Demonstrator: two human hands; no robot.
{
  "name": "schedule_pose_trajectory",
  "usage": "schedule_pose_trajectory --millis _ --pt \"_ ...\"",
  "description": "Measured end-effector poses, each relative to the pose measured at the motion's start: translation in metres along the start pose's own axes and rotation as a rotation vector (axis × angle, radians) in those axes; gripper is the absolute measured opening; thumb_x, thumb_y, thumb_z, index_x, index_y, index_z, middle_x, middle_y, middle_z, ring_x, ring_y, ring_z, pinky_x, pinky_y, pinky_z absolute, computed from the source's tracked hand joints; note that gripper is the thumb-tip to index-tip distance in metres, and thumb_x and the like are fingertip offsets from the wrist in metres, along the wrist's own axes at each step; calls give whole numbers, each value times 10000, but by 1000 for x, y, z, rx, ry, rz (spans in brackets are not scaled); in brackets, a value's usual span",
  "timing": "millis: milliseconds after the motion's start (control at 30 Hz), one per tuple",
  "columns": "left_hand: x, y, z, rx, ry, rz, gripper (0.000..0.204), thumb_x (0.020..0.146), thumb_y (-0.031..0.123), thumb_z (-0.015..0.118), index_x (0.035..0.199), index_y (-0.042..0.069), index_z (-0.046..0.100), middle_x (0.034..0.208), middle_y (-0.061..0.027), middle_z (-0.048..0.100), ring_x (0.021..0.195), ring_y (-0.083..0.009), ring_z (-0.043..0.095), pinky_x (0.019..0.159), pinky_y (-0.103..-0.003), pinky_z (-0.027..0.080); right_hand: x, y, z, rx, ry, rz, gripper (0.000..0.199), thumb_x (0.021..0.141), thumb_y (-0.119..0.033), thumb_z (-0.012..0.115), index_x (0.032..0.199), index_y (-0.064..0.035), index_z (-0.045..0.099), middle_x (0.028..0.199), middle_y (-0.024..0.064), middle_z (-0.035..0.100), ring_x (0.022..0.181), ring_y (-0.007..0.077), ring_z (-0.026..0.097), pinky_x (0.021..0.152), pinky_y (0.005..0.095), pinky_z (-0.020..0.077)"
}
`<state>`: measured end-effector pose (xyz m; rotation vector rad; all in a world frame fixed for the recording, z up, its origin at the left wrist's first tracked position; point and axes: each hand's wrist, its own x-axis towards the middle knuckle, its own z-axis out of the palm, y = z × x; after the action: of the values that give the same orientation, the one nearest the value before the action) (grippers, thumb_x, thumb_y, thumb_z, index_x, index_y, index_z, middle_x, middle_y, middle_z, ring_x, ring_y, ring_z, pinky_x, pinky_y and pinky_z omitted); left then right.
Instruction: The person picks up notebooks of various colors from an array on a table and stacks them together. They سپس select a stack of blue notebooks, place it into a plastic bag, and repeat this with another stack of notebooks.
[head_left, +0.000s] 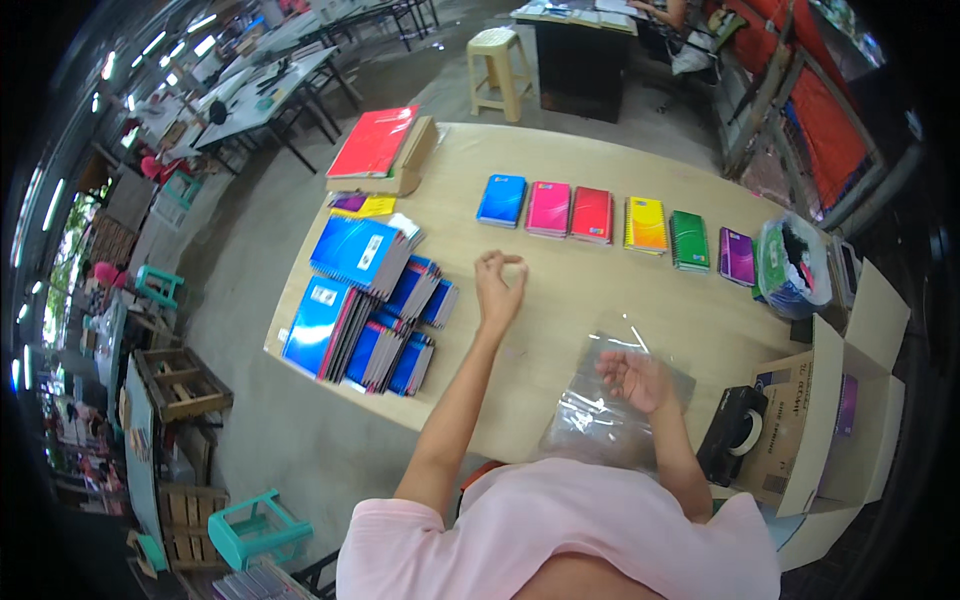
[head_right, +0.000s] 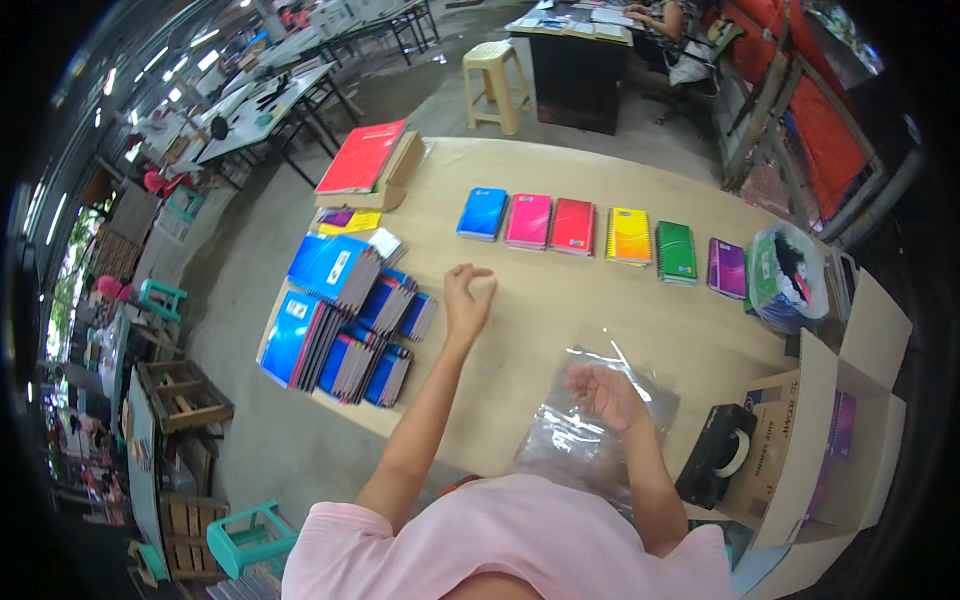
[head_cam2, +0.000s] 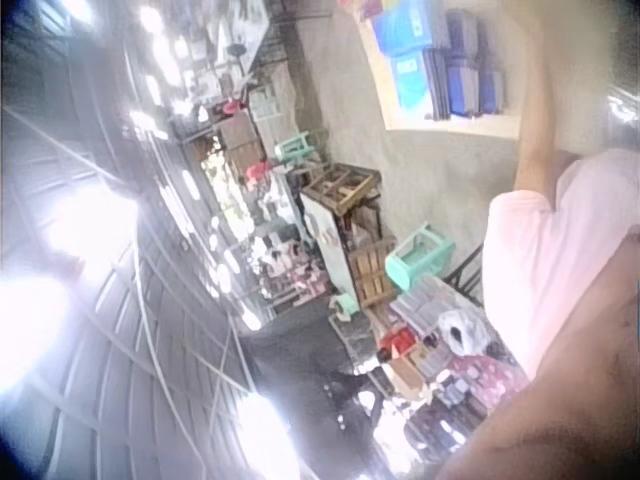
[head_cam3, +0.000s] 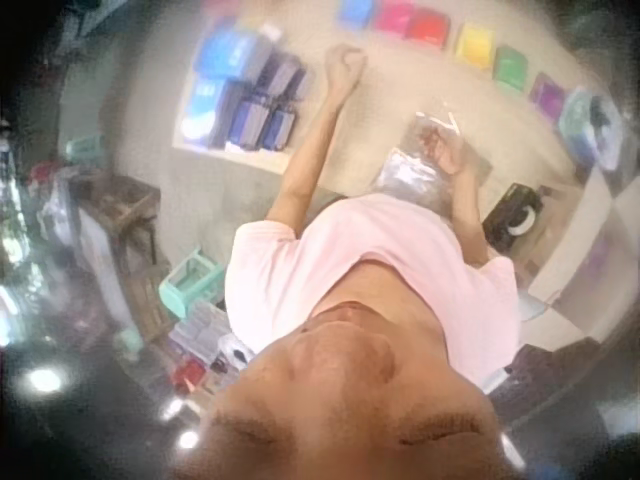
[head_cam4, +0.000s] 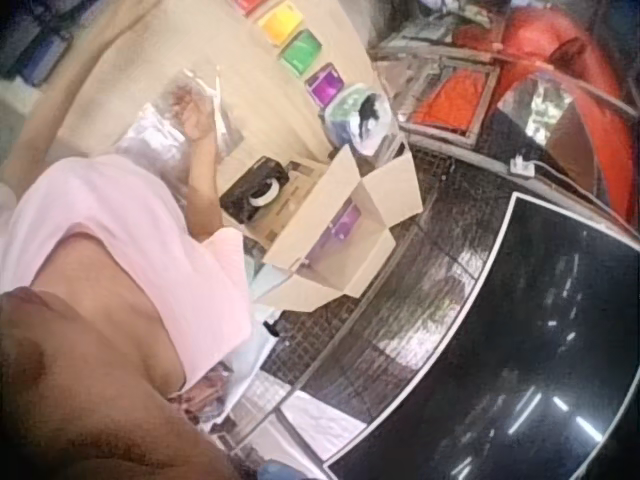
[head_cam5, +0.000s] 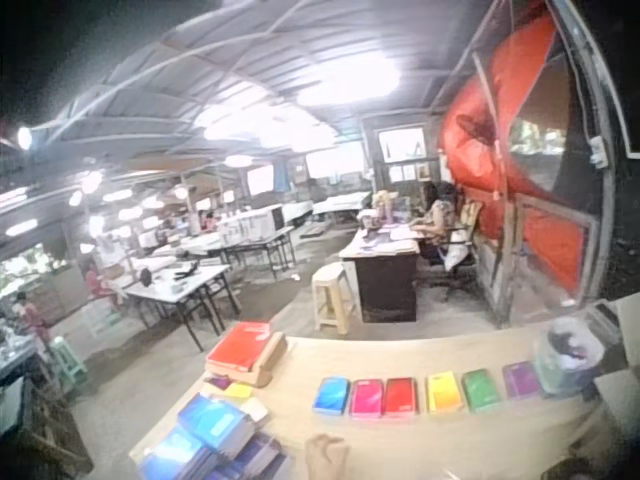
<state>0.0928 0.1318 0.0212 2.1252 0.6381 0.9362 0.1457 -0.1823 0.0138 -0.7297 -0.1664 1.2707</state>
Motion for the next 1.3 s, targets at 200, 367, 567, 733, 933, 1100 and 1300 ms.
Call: schedule_pose_trajectory --millis 200,367,567,733,933,1100,1300 --pt "116 -64 66 298 28 -358 252 739 158 731 978 108 672 1215 -196 489 1142 -371 472 980 -454 400 -17 3 -5 -277 258 113 379 942 -279 580 1156 32 611 1010 126 686 856 173 662 707 307 549" --pt "181 -99 73 690 -345 412 294 803 125 650 1035 300 685 1387 -99 410 1270 -318 409 1028 -489 374 19 -17 -7 -501 307 173 335 933 -254 606 1139 8 638 978 95 700 826 134 651 667 289 529" --pt "222 -85 100 891 -754 543 544 783 85 667 1167 463 597 1460 -31 342 1321 -280 377 1031 -495 392 87 -52 -18 -785 298 102 329 901 -206 649 1151 7 632 923 72 689 733 113 641 596 254 511" --pt "219 -117 105 465 -330 -133 680 688 4 710 1189 447 583 1448 -66 353 1305 -328 394 991 -437 457 132 -74 10 -887 239 -20 382 879 -235 675 1151 28 621 854 77 677 700 119 643 576 257 520" --pt "212 -90 99 801 -753 343 455 714 3 682 934 401 708 1456 -52 345 1326 -309 370 1026 -520 409 169 -90 -6 -1031 352 8 364 835 -275 697 1068 3 673 807 95 698 710 123 666 577 264 526" --pt "218 -90 88 870 -771 566 404 725 26 665 930 371 704 1454 -16 354 1363 -282 317 1062 -588 332 251 -104 -27 -1389 567 -323 344 776 -286 705 941 17 688 845 147 700 816 271 685 742 388 546" --pt "215 -63 80 774 -392 552 299 790 112 664 1063 234 656 1185 -27 581 1163 -241 537 1056 -580 327 334 -115 -29 -1585 894 -199 513 759 -377 746 1051 31 640 1166 208 545 1075 376 561 890 461 490"
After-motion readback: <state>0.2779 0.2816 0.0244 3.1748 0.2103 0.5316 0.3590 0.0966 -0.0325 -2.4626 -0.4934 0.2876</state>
